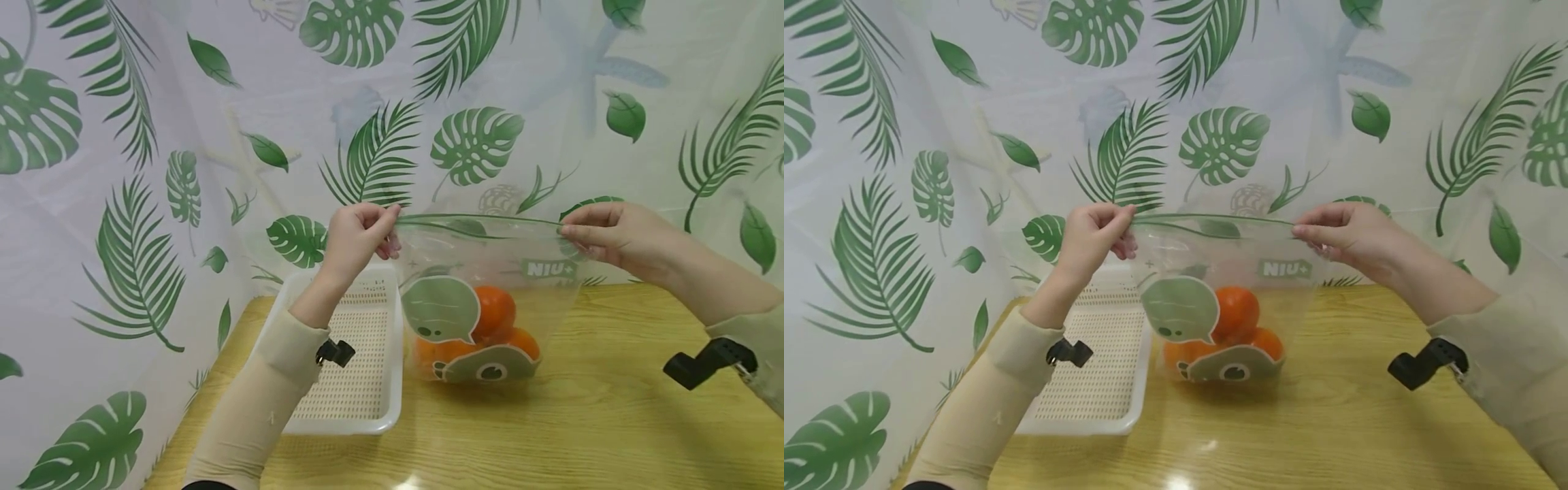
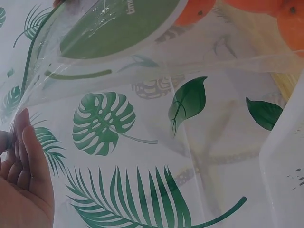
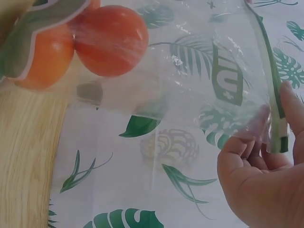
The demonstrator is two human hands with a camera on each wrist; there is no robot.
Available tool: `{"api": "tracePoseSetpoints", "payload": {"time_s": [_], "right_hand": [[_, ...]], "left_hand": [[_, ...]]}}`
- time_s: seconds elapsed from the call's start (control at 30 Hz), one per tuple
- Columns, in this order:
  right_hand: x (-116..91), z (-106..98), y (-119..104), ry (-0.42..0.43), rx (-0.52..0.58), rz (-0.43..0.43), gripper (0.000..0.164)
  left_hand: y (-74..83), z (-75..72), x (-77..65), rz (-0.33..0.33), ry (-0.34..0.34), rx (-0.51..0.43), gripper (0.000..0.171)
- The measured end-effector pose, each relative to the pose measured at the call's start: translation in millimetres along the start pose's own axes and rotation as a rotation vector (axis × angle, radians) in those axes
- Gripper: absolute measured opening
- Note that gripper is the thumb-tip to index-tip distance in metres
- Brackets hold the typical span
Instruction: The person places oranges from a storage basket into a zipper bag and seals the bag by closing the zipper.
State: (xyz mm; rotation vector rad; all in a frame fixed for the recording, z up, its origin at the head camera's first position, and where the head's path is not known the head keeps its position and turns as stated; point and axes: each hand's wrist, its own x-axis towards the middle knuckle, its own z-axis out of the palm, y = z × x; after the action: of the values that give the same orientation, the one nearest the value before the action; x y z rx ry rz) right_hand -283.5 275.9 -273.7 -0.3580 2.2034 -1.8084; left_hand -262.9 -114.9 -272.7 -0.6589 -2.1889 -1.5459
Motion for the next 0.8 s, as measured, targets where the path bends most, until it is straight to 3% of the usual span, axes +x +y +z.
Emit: {"api": "tracePoseSetpoints", "payload": {"time_s": [0.23,0.43,0.57,0.67,0.8], "right_hand": [[2,-7,2,-0.053,0.033,-0.025,0.031],[1,-13,6,-0.036,0.115,-0.028,0.029],[0,-10,5,-0.007,0.148,-0.012,0.026],[-1,-6,5,0.018,0.124,-0.007,0.025],[-1,-1,5,0.028,0.124,-0.029,0.026]], "left_hand": [[-6.0,-2.3,0.6,-0.041,0.025,-0.030,0.037],[-11.2,-5.4,0.4,-0.081,0.042,-0.066,0.035],[-14.3,-9.7,1.0,-0.118,0.009,-0.068,0.035],[-15.4,-13.0,0.8,-0.130,-0.021,-0.042,0.035],[-15.6,-17.3,-0.3,-0.049,-0.034,0.095,0.032]]}}
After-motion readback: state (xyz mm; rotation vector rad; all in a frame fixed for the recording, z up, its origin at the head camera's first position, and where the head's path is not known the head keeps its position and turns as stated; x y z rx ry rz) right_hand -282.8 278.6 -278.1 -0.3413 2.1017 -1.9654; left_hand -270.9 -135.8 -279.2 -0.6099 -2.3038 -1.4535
